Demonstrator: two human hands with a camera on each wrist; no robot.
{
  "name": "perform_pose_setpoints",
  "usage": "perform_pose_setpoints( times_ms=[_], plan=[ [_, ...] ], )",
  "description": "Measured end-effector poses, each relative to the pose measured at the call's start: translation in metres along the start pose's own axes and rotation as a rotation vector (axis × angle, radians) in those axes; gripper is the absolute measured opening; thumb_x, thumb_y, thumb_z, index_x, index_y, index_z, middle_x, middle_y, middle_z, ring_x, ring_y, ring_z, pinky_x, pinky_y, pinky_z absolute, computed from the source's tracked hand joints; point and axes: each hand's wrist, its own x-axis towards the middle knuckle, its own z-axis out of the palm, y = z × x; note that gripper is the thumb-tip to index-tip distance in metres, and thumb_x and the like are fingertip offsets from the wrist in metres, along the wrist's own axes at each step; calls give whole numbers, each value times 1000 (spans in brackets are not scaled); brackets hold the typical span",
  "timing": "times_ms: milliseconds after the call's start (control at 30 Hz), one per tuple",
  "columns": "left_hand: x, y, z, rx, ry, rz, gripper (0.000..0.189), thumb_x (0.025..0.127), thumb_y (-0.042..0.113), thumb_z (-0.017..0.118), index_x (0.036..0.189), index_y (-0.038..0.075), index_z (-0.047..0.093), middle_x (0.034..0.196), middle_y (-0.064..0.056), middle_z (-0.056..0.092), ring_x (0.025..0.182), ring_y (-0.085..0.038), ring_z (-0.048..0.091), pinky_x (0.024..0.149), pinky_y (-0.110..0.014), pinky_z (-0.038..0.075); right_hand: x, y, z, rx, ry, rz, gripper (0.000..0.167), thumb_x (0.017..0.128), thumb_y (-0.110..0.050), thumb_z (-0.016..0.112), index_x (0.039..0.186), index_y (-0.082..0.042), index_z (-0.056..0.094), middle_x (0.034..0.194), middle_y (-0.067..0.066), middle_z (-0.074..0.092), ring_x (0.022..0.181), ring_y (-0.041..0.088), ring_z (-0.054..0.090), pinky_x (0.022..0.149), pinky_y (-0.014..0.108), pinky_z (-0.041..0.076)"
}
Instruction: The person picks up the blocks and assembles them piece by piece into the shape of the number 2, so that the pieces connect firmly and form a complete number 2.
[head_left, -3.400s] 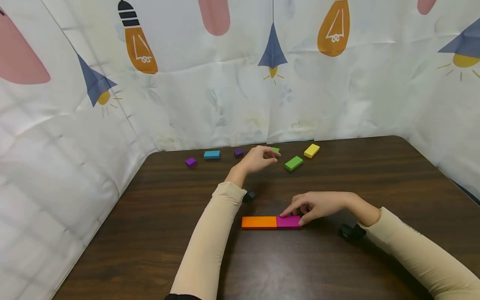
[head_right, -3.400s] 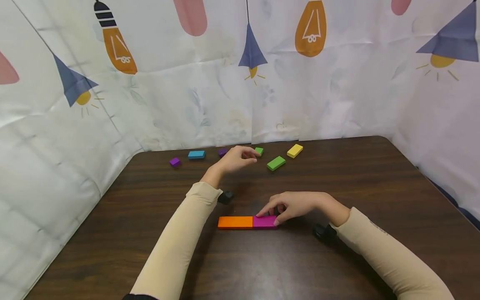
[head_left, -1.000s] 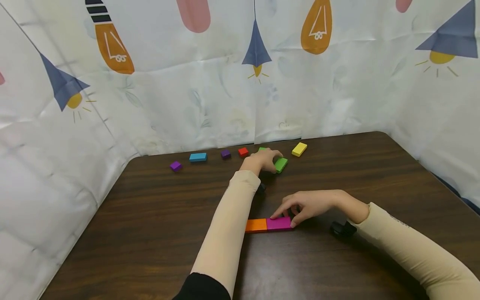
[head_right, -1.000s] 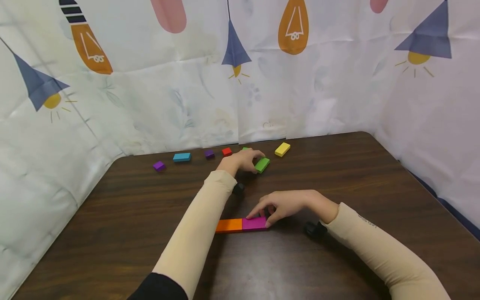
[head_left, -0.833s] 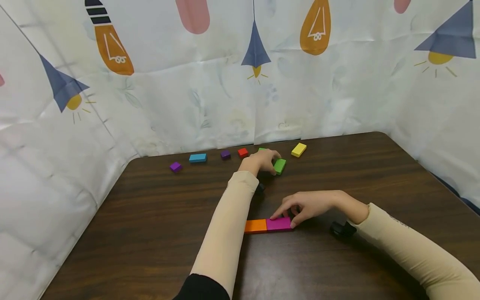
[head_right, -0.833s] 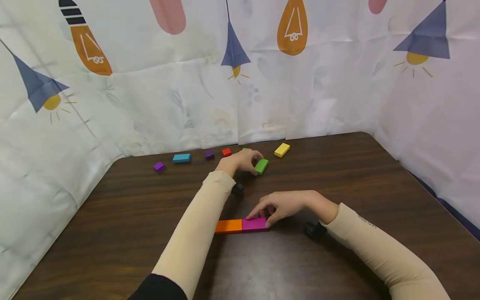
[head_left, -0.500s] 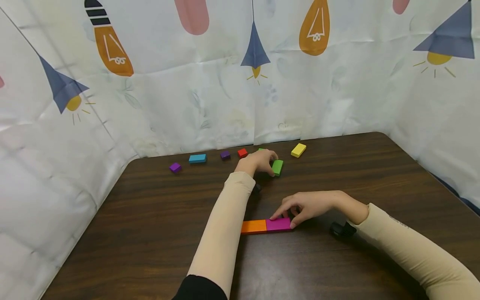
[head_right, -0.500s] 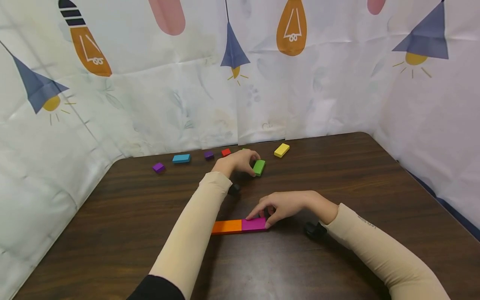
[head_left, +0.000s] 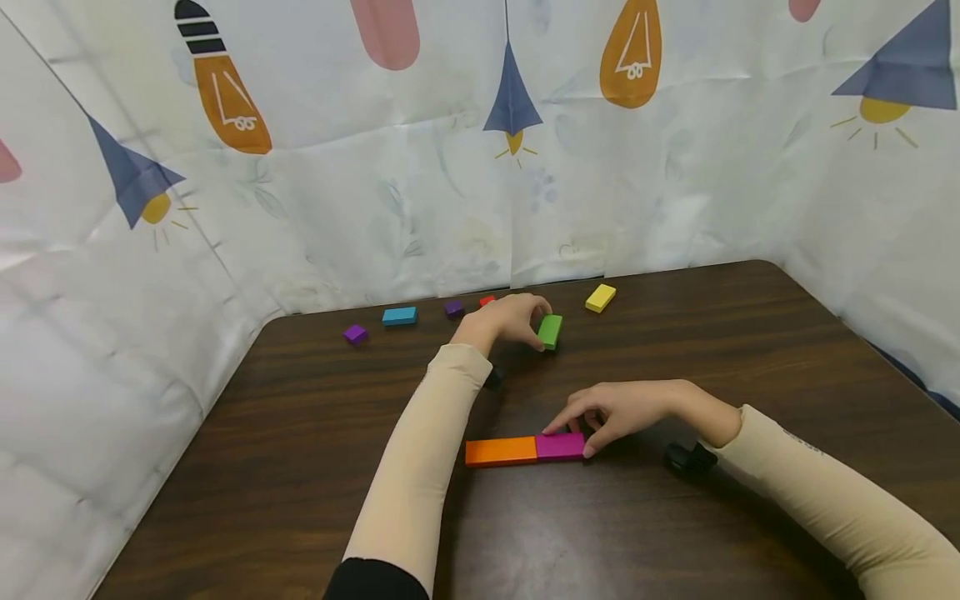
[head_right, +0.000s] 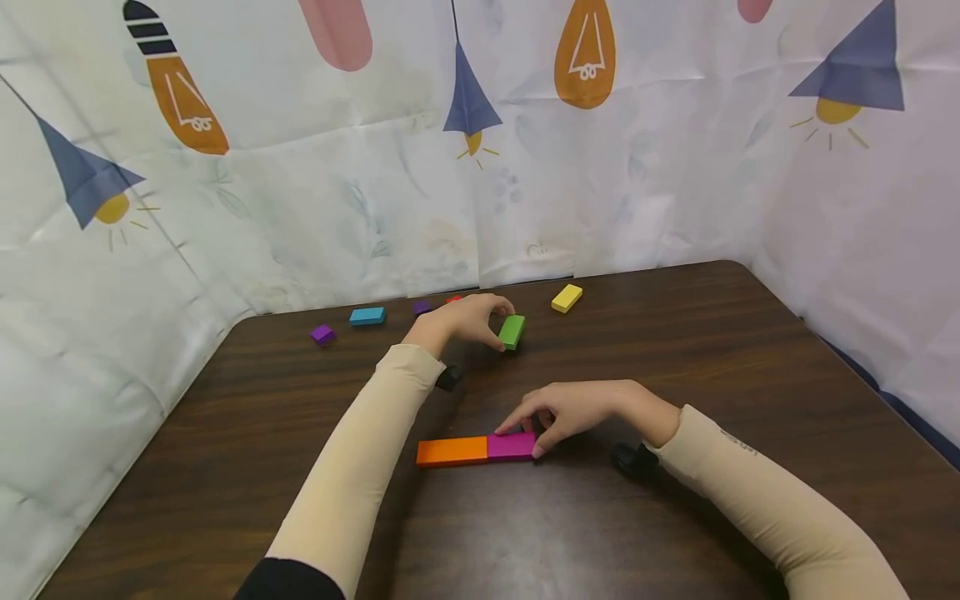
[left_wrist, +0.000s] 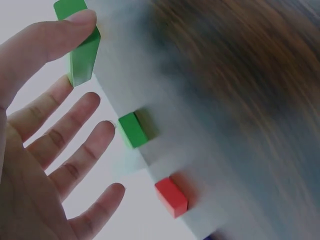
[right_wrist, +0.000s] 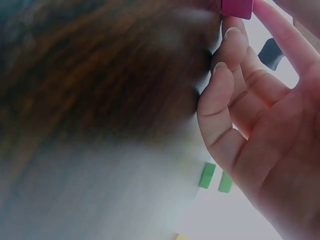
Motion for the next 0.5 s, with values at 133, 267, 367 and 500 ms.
perform_pose_setpoints(
  times_ms=[133,267,367,500],
  plan=[
    [-9,-2,-5,26,4,25,65,89,28,83,145,12,53,143,-10,55,129,-25,53,103,-40,45,0,-4,-1,8,3,-10,53,97,-41,71,148,-38,56,111,-9,60,78,7,55,67,25,48],
    [-18,-5,-7,62,9,26,64,89,30,83,144,13,55,142,-8,56,130,-24,53,103,-40,46,-1,-25,-5,4,-3,-44,52,99,-36,70,149,-33,56,110,-8,59,77,6,52,66,25,47],
    [-24,-8,-7,85,10,6,64,89,32,82,144,15,55,142,-7,56,129,-24,53,102,-42,46,-3,-58,-11,10,-4,-30,49,100,-27,70,148,-22,58,107,-6,58,77,7,51,66,26,46],
    [-30,-11,-9,89,15,-18,64,90,32,82,145,17,54,141,-7,56,128,-24,53,102,-45,45,-4,-88,-16,43,-2,81,47,99,-23,71,144,-16,62,105,-7,57,79,6,50,71,25,46]
  ],
)
